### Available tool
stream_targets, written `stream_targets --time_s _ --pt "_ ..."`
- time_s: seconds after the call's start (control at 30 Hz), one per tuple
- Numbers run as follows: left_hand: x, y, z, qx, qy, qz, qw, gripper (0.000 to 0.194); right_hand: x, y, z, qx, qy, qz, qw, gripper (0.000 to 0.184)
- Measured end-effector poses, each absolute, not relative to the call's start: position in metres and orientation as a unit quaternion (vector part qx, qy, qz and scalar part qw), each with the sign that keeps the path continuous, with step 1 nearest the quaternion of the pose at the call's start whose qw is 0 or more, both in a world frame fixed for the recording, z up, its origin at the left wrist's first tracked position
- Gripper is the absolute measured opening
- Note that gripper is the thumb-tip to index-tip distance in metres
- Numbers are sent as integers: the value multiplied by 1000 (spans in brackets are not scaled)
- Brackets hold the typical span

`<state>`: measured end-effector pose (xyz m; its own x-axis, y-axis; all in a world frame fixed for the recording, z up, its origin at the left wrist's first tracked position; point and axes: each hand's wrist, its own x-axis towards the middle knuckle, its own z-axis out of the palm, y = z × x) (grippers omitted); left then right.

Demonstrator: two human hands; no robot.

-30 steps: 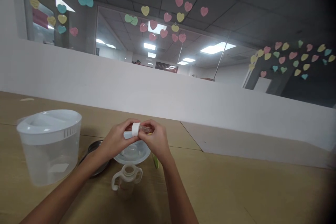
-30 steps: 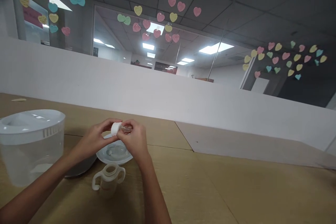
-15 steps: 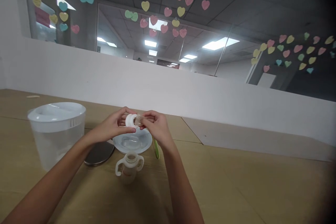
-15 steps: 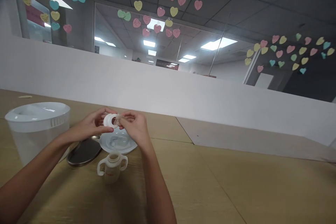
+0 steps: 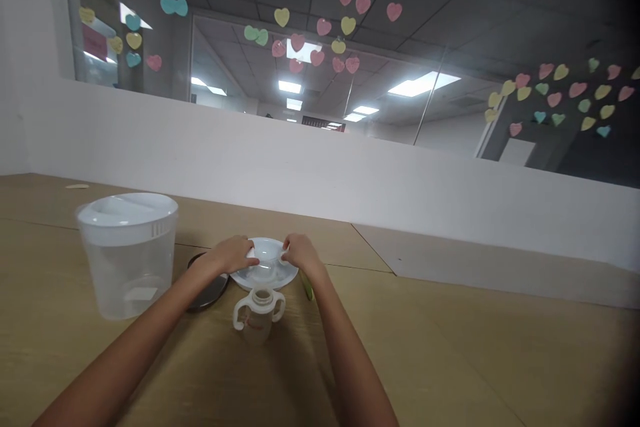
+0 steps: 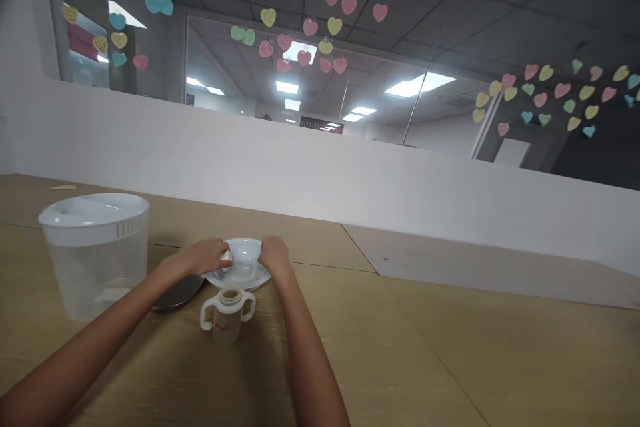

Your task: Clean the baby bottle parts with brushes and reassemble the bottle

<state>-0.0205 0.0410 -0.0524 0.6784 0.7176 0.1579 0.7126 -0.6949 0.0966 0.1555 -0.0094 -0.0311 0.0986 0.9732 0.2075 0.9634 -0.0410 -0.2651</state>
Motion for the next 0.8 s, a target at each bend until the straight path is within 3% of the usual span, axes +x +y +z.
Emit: stream_targets --time_s 0.2,0.37,0.53,0.8 --pt "-10 47 -73 910 414 37 -1 40 156 3 -51 -764 -642 16 59 17" --pt "-7 50 -84 912 409 9 -17 46 158 11 -59 -769 -638 37 23 18" --pt "-5 56 -91 908 418 -4 -26 50 159 13 -61 -753 -654 53 52 16" --pt "-8 51 -82 907 419 -39 7 40 174 -1 -31 -730 -656 33 189 11"
